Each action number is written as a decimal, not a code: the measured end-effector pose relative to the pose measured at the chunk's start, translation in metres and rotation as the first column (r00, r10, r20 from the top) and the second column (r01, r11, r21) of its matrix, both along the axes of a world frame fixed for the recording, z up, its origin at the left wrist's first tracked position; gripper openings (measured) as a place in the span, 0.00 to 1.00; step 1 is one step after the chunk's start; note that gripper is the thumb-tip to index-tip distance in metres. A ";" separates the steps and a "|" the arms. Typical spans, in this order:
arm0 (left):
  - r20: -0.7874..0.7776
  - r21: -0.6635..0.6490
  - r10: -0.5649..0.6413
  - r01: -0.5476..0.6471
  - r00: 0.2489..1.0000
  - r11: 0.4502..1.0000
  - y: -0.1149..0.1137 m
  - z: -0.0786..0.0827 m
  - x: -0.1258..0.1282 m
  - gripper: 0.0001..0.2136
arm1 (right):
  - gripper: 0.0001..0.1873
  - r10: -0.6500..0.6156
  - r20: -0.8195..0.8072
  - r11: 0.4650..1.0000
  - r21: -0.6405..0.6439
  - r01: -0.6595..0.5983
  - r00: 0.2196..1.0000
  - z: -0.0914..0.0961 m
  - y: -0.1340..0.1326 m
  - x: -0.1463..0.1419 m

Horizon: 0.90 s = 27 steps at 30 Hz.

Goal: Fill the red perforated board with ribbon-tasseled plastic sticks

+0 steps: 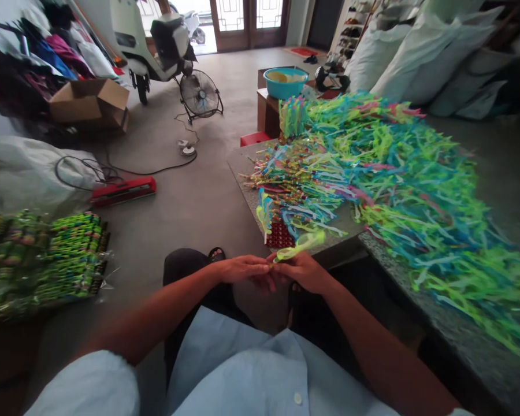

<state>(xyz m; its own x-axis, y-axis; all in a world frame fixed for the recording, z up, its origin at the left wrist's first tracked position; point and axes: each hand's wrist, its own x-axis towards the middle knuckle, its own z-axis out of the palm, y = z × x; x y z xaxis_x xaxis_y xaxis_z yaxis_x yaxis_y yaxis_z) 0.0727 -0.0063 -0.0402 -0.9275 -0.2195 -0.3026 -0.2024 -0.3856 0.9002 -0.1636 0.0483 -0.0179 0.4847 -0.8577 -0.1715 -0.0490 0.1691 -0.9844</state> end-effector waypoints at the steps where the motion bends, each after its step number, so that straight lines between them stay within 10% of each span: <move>1: 0.032 -0.043 0.033 -0.032 0.999 0.999 -0.005 -0.003 0.001 0.28 | 0.22 -0.066 -0.052 0.998 -0.028 0.064 0.996 -0.004 -0.004 0.000; 5: 0.131 -0.373 0.394 -0.323 0.910 0.870 -0.030 -0.018 0.006 0.23 | 0.17 -0.413 -0.324 0.902 -0.278 0.331 0.851 -0.023 -0.024 0.001; 10: 0.081 -0.579 0.643 -0.489 0.762 0.652 -0.063 -0.020 -0.002 0.11 | 0.17 -0.480 -0.405 0.832 -0.490 0.258 0.778 -0.033 -0.035 0.013; 14: 0.076 -0.668 0.616 -0.419 0.784 0.615 -0.085 -0.011 -0.019 0.07 | 0.16 -0.487 -0.488 0.820 -0.540 0.188 0.724 -0.029 -0.036 0.009; 20: -0.008 -0.594 0.543 -0.441 0.840 0.673 -0.093 -0.013 -0.031 0.09 | 0.13 -0.514 -0.755 0.847 -0.521 0.105 0.407 -0.009 -0.073 -0.031; 27: 0.055 -0.607 0.541 -0.402 0.839 0.685 -0.088 -0.027 -0.035 0.10 | 0.18 -0.632 -0.676 0.774 -0.571 0.275 0.379 0.016 -0.137 -0.048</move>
<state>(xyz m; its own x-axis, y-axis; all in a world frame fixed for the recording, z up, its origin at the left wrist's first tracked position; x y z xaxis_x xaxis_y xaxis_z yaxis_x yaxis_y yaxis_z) 0.0377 -0.0944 -0.0676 -0.5791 -0.7998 -0.1579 -0.3446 0.0646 0.9365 -0.2118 -0.0884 -0.0021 -0.2035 -0.9756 0.0818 -0.8421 0.1318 -0.5230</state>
